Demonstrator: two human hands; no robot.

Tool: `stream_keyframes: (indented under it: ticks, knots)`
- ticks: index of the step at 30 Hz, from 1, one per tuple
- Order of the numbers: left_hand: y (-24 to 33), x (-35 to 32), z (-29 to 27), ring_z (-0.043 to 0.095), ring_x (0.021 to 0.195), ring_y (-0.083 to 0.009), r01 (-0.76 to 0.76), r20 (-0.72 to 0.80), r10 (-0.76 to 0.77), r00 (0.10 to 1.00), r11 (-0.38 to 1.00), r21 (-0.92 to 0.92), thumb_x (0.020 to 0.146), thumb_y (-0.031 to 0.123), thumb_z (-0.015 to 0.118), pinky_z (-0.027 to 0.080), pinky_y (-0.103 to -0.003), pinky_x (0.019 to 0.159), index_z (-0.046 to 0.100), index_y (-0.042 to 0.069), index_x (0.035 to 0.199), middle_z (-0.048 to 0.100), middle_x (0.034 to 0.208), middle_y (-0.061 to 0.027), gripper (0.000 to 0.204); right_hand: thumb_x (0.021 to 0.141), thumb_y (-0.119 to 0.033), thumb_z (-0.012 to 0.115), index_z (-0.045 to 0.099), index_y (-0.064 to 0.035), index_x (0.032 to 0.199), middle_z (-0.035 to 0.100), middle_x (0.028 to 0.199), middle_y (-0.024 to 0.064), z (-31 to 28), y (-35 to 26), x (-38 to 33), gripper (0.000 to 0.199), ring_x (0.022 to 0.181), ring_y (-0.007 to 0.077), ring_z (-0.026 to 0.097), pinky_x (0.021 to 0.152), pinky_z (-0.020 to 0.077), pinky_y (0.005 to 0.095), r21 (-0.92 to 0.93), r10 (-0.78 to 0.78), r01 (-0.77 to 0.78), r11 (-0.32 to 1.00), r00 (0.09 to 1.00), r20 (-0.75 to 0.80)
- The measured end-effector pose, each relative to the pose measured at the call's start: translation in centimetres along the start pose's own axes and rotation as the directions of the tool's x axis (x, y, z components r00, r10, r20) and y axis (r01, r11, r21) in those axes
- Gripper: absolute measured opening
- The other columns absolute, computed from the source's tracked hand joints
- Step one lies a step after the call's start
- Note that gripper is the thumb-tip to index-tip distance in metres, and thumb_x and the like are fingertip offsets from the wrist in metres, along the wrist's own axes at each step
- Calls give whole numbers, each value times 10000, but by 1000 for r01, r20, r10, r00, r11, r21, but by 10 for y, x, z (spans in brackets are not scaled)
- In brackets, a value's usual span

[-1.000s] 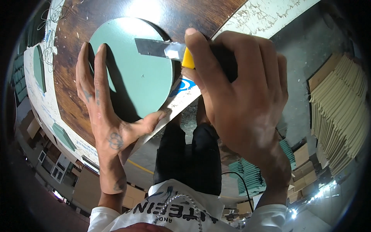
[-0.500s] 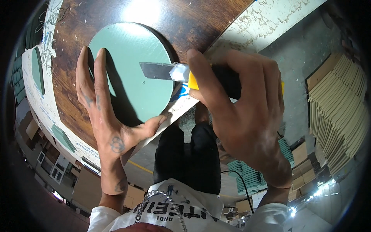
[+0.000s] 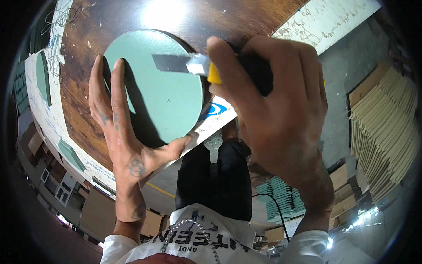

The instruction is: Trimming the edges of green foam pieces using a yellow utility knife on a wooden cutting board.

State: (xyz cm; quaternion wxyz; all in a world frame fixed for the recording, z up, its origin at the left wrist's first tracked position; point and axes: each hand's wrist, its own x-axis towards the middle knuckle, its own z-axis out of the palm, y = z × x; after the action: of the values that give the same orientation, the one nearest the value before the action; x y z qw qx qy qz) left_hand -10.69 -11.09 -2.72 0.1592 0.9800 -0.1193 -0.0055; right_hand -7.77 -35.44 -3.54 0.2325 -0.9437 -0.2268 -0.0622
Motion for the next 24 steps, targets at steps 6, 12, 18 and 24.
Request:
stream_keyframes:
  ticks: [6,12,18,24]
  knots:
    - [-1,2,2,298,1453,-513,4,-30,-4,1000,1000,-7,574,725,827,283,-697,1133,385,120,1572,289,1591,-294,1248,895,-174,726,709,-127,1307,566,1066,109,-14,-2,-14,415,982,260,544,801,488,387,-17,-27,29,999,994,109]
    - [1,2,3,297,1459,-506,0,-28,0,1000,1000,-5,570,736,829,281,-691,1136,380,114,1573,286,1594,-293,1262,918,-200,710,704,-127,1314,566,1089,113,-12,0,-11,403,994,265,538,822,483,388,-23,-25,27,999,994,108]
    - [2,2,-1,297,1457,-511,9,-10,-9,1000,1000,0,581,743,825,286,-699,1128,382,114,1570,284,1595,-291,1253,922,-206,702,711,-135,1299,564,1087,109,-10,2,-8,383,1002,259,539,835,481,390,-16,-31,32,999,995,90]
    - [3,2,0,295,1458,-514,8,-4,-8,1000,1000,17,588,737,822,285,-702,1132,371,122,1575,272,1600,-289,1248,915,-194,706,713,-134,1293,564,1087,108,-4,3,-9,383,1003,256,540,842,480,395,-20,-47,48,999,997,55]
